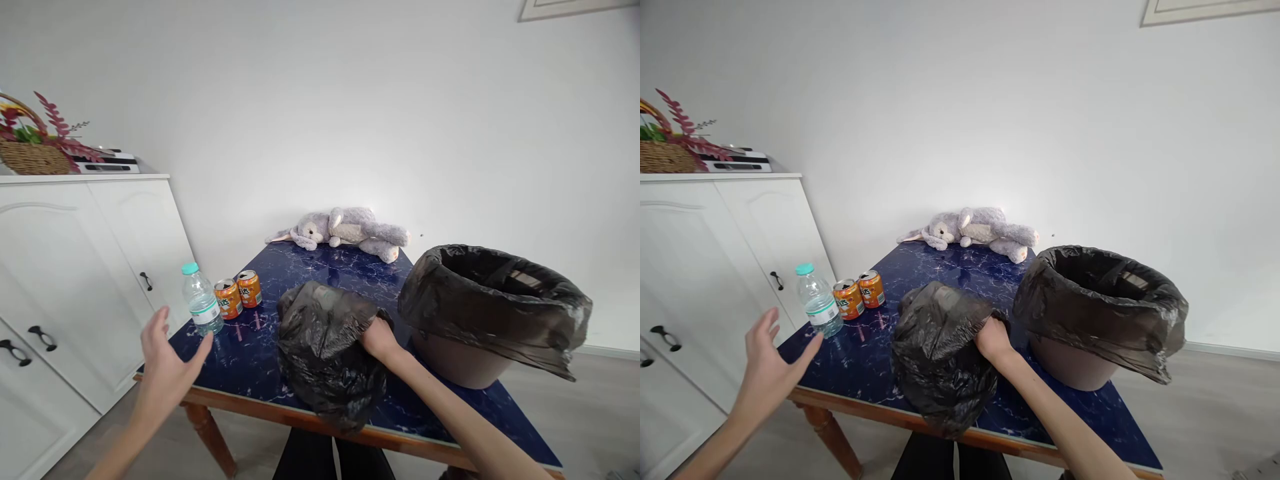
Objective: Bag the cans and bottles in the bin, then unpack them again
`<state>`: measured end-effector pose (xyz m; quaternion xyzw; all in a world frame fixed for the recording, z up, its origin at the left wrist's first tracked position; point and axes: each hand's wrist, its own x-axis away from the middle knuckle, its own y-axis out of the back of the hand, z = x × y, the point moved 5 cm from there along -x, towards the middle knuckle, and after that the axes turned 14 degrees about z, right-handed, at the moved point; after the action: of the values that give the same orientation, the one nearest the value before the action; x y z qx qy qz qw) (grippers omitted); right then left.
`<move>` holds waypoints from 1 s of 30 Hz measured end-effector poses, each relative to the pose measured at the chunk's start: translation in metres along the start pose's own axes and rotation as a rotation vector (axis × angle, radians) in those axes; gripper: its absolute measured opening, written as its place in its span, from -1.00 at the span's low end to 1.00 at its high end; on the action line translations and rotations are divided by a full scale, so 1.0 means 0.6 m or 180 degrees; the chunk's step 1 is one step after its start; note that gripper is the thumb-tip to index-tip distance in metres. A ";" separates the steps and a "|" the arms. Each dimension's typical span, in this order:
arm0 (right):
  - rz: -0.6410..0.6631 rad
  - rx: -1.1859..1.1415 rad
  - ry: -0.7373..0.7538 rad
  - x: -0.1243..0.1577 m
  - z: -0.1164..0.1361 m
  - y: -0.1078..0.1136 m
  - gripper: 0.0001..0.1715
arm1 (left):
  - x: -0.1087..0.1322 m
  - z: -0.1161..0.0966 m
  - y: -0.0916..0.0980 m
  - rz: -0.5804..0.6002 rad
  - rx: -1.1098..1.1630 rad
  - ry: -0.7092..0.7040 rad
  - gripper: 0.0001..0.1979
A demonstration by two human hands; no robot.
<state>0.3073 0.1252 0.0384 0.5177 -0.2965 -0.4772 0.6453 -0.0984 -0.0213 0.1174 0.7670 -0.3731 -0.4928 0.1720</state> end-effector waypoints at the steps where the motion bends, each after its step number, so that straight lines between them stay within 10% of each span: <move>1: 0.0008 -0.0016 0.0015 0.013 0.003 0.006 -0.59 | 0.018 -0.030 -0.005 0.0065 -0.0011 -0.0298 -0.08; 4: 0.0011 -0.0092 0.0034 0.060 0.015 0.025 -0.62 | 0.074 -0.130 -0.027 0.0616 -0.0021 -0.1319 -0.43; 10: -0.0437 -0.0099 -0.0139 0.163 0.044 0.074 -0.65 | 0.144 -0.288 -0.099 0.2578 0.0002 -0.2729 -0.12; 21: -0.1315 -0.0786 0.0221 0.307 0.089 0.148 -0.44 | 0.132 -0.293 -0.193 0.1914 0.0303 -0.1955 -0.13; 26: -0.0771 -0.1503 0.0464 0.310 0.134 0.147 -0.57 | 0.142 -0.319 -0.172 0.1887 0.0810 -0.2249 -0.25; 30: -0.0164 -0.2079 0.1023 0.278 0.142 0.123 -0.41 | 0.147 -0.300 -0.149 0.2109 0.1733 -0.1239 -0.43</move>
<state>0.3171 -0.0610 0.1146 0.3600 -0.0102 -0.4754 0.8027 0.1175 -0.0461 0.0875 0.5171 -0.7389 -0.4302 0.0395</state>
